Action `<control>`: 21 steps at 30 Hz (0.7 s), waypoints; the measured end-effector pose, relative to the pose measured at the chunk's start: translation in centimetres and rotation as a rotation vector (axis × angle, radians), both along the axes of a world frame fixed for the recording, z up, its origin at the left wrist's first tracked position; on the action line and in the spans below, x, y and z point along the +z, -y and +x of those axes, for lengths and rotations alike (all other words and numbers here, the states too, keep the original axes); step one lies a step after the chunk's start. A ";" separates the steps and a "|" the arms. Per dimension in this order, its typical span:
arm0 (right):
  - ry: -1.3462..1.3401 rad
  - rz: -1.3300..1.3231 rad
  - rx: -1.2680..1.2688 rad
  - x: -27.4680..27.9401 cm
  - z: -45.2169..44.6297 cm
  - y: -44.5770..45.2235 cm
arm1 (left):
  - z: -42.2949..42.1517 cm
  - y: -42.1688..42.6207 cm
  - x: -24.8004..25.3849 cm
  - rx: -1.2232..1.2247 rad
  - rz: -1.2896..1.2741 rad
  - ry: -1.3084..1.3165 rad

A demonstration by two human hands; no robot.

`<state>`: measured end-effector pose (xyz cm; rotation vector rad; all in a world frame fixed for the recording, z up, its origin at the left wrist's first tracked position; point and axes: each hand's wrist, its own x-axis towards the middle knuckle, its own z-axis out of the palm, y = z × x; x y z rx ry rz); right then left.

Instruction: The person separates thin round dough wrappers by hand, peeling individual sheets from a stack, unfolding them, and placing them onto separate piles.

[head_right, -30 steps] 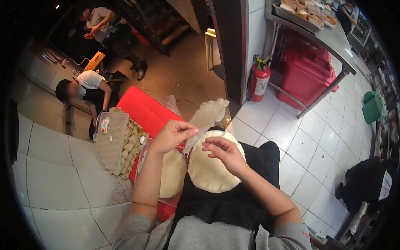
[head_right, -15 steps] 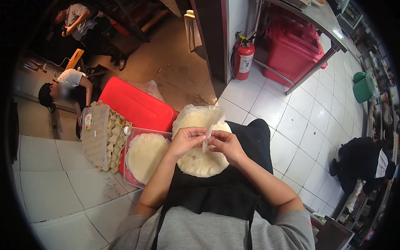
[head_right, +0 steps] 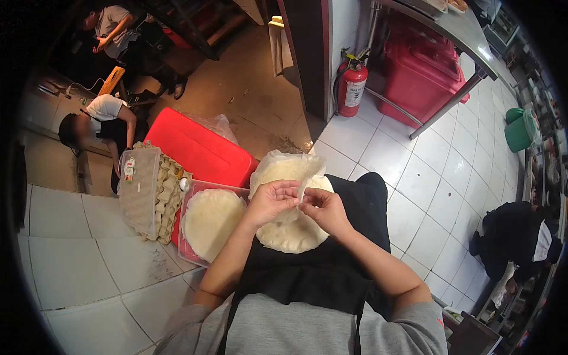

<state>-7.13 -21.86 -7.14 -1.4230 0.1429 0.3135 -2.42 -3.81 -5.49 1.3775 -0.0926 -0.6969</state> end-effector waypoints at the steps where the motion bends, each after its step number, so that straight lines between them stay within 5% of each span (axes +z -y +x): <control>1: 0.028 -0.093 -0.017 -0.4 -0.2 0.0 | -0.1 0.1 0.0 0.009 -0.001 -0.001; 4: 0.179 -0.374 -0.013 -1.2 0.1 0.3 | -0.3 0.2 -1.7 0.053 -0.124 0.037; 7: 0.134 -0.330 0.010 -1.1 0.2 0.4 | -0.3 0.3 -2.9 0.008 -0.053 0.125; 13: -0.032 -0.013 -0.036 -1.4 0.8 0.5 | -0.2 0.2 -2.2 -0.058 -0.065 0.163; 16: -0.156 0.345 -0.103 -1.1 1.4 1.2 | -0.9 -0.4 -0.5 -0.220 -0.037 0.113; 21: -0.256 0.410 -0.131 -0.1 1.9 1.5 | -1.7 -1.2 -0.4 -0.481 -0.056 0.049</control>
